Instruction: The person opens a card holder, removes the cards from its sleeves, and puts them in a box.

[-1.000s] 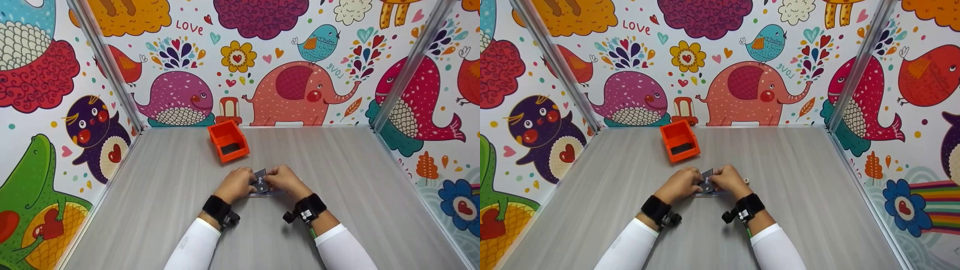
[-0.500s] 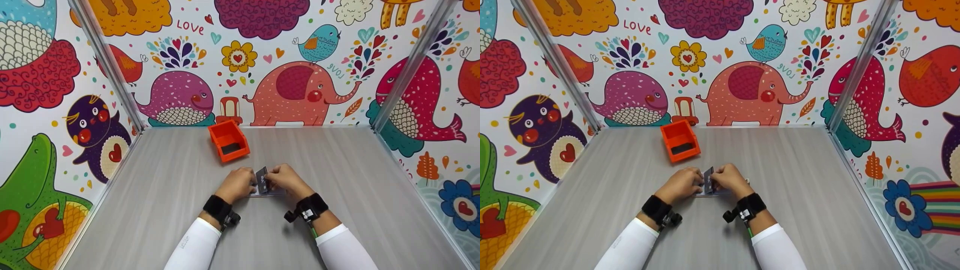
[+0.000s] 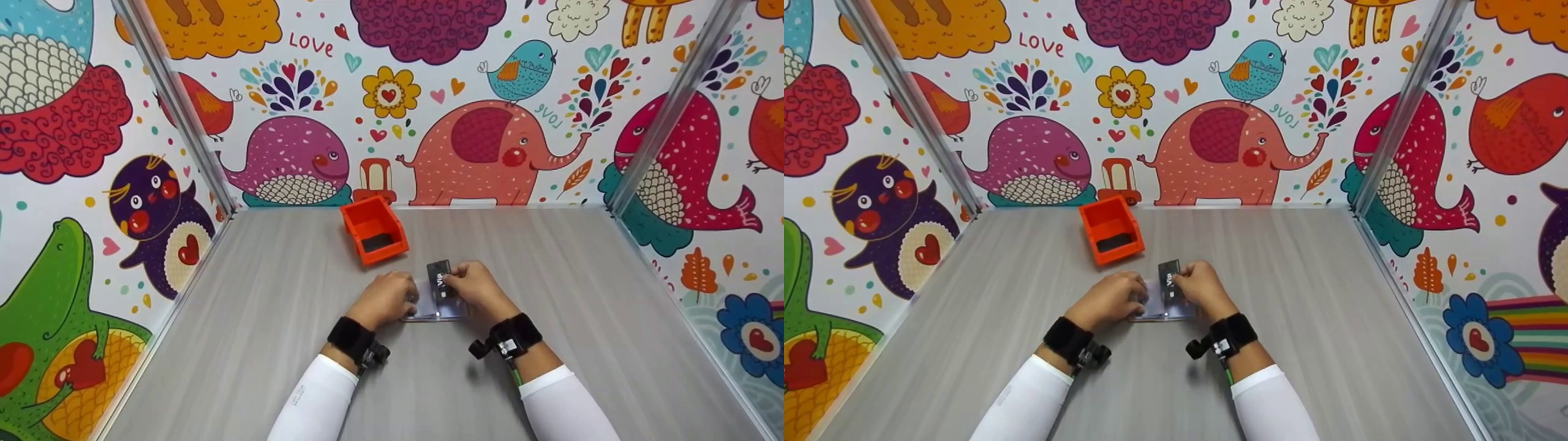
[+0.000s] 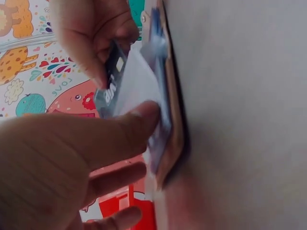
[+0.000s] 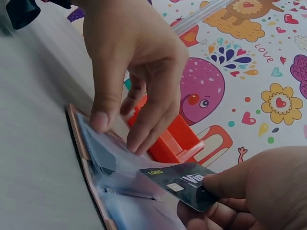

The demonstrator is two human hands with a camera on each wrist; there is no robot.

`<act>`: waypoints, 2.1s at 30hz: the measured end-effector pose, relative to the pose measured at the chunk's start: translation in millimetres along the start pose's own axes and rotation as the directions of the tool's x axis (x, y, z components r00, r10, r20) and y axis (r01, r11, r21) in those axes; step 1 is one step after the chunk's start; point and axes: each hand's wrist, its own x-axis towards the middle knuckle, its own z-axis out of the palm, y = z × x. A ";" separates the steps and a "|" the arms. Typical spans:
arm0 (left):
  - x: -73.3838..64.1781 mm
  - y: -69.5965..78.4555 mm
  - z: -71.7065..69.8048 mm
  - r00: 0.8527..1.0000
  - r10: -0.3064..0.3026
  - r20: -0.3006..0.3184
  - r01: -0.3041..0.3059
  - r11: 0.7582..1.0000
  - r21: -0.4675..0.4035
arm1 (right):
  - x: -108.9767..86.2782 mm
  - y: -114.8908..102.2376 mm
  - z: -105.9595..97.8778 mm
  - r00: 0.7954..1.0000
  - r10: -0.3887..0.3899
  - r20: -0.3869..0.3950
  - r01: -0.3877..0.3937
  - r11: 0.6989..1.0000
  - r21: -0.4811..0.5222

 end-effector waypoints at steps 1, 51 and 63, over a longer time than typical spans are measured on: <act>0.4 -0.2 -1.1 1.000 -0.009 0.000 0.009 1.000 -0.010 | 0.7 0.3 -1.5 1.000 -0.012 -0.016 0.011 1.000 -0.012; 3.6 7.6 -18.7 0.858 -0.091 -0.505 -0.087 0.944 -0.319 | -0.9 -2.0 -4.8 0.940 -0.334 0.070 0.339 0.937 -0.089; 3.5 -4.2 -28.3 0.772 -0.107 -0.627 0.012 0.988 -0.154 | -5.5 1.2 -13.4 0.939 -0.263 0.221 0.329 0.873 -0.360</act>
